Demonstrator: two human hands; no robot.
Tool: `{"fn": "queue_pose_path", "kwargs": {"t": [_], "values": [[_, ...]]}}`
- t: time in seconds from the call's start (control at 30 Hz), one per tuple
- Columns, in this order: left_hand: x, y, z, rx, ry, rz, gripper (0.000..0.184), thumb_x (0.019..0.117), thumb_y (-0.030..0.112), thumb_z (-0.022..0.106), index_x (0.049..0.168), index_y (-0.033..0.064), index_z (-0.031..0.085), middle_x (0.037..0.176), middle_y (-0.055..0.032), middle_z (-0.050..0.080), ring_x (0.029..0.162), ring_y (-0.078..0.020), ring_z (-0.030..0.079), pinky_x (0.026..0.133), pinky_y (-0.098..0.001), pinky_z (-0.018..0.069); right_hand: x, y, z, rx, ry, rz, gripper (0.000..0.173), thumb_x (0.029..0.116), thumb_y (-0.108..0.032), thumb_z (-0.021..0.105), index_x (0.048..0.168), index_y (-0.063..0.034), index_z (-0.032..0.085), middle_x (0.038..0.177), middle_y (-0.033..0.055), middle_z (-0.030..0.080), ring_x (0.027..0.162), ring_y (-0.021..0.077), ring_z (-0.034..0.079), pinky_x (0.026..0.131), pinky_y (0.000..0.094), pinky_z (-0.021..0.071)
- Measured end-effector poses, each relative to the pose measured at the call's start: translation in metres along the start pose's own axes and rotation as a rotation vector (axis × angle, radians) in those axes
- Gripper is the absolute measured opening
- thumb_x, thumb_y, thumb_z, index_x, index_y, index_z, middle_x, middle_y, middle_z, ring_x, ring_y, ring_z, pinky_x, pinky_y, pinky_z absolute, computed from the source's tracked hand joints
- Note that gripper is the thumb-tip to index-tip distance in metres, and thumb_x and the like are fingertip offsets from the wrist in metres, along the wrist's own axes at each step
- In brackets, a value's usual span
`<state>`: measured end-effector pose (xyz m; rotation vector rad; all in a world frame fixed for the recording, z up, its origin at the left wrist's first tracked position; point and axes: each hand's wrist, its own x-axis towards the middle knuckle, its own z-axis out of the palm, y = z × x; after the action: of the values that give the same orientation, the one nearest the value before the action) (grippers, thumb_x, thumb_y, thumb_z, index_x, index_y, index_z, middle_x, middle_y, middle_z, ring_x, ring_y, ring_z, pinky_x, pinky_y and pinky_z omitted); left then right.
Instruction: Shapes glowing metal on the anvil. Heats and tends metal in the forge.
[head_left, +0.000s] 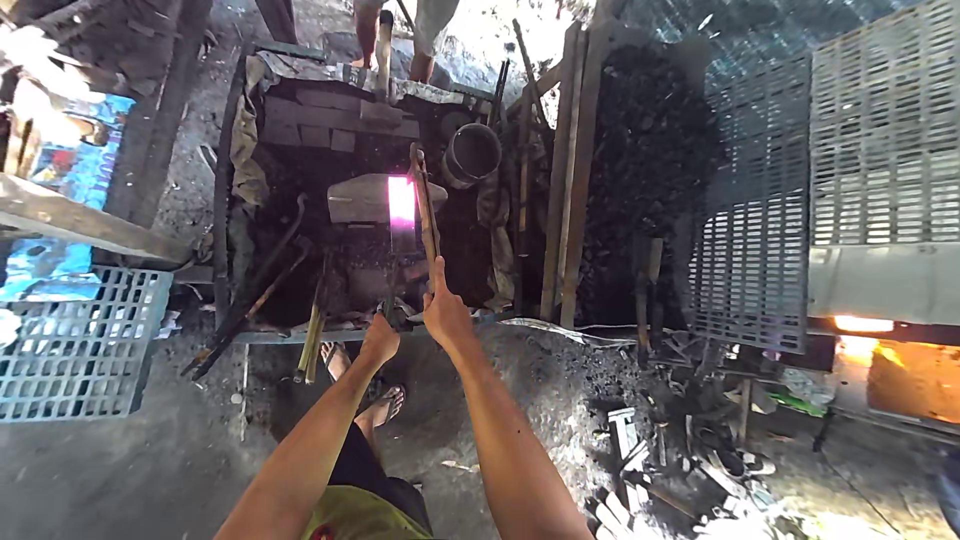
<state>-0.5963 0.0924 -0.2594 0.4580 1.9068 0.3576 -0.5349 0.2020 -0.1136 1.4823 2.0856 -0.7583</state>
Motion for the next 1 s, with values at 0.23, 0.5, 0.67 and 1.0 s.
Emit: {"fn": "queue_pose_path", "kwargs": {"t": [0.23, 0.5, 0.67, 1.0], "values": [[-0.003, 0.003, -0.002, 0.028, -0.004, -0.022, 0.058, 0.0958, 0.018, 0.061, 0.146, -0.0013, 0.04, 0.131, -0.0252, 0.062, 0.121, -0.0383, 0.064, 0.1, -0.056, 0.0528, 0.0, -0.003, -0.002, 0.017, -0.014, -0.01, 0.071, 0.1104, -0.029, 0.04, 0.167, -0.0303, -0.004, 0.113, 0.0152, 0.072, 0.103, 0.0314, 0.072, 0.09, 0.0484, 0.0571], [0.011, 0.013, -0.009, 0.006, 0.01, -0.015, 0.056, 0.0924, 0.014, 0.062, 0.143, -0.0008, 0.042, 0.129, -0.0246, 0.062, 0.119, -0.0378, 0.065, 0.098, -0.0566, 0.0533, 0.015, -0.012, -0.052, 0.087, -0.046, -0.013, 0.077, 0.1099, -0.028, 0.044, 0.166, -0.0315, -0.01, 0.12, 0.0217, 0.067, 0.097, 0.0345, 0.071, 0.085, 0.051, 0.0586], [0.014, 0.011, -0.006, 0.01, 0.001, -0.028, 0.061, 0.0938, 0.015, 0.061, 0.148, -0.0013, 0.038, 0.132, -0.026, 0.061, 0.121, -0.0389, 0.064, 0.1, -0.057, 0.0526, -0.003, 0.001, -0.012, 0.082, -0.041, 0.014, 0.073, 0.1103, -0.031, 0.041, 0.166, -0.0336, -0.006, 0.112, 0.0161, 0.069, 0.086, 0.0269, 0.073, 0.078, 0.0432, 0.06], [0.018, 0.011, -0.002, 0.017, 0.017, -0.025, 0.061, 0.0943, 0.016, 0.06, 0.149, -0.0003, 0.038, 0.132, -0.0251, 0.062, 0.122, -0.0377, 0.064, 0.101, -0.0557, 0.0524, -0.001, 0.0, -0.002, 0.037, -0.012, 0.017, 0.072, 0.1102, -0.031, 0.041, 0.166, -0.0339, -0.006, 0.109, 0.0144, 0.072, 0.092, 0.0286, 0.073, 0.084, 0.0451, 0.0588]]}}
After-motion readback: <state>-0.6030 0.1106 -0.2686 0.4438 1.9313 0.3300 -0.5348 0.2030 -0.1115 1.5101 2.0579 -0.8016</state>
